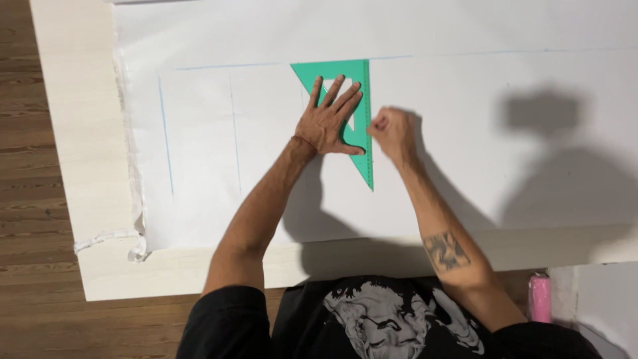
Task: Marking vertical lines on a large sheet of material using a triangle ruler and blue chalk
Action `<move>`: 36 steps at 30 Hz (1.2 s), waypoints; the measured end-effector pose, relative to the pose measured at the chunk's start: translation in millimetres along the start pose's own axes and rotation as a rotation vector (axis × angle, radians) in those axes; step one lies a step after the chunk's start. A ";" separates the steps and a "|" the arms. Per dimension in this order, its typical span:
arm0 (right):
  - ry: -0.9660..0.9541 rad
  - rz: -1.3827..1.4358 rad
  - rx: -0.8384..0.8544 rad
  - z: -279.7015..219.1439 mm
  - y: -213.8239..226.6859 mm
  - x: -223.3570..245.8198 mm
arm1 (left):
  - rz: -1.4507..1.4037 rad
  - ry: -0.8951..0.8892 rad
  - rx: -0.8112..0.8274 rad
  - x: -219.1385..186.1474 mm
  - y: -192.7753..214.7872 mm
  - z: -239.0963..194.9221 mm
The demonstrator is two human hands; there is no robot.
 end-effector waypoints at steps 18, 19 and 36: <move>-0.546 0.537 -0.390 -204.2 68.0 -40.3 | -0.045 -0.017 -0.003 7.6 -1.5 -8.7; -0.547 0.531 -0.404 -219.8 78.2 -46.1 | -0.048 -0.031 -0.007 2.7 -2.3 -8.8; -0.667 0.565 -0.701 -329.9 178.7 -78.0 | 0.017 -0.066 -0.072 -86.2 -56.1 25.1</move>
Point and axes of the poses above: each hand's wrist, its own z-axis towards the middle knuckle, its own y-axis out of the back of the hand, x = y × z, the point moved 4 cm from there along z, towards the middle knuckle, and after that the axes turned 15 degrees about y, right-handed, at the moved point
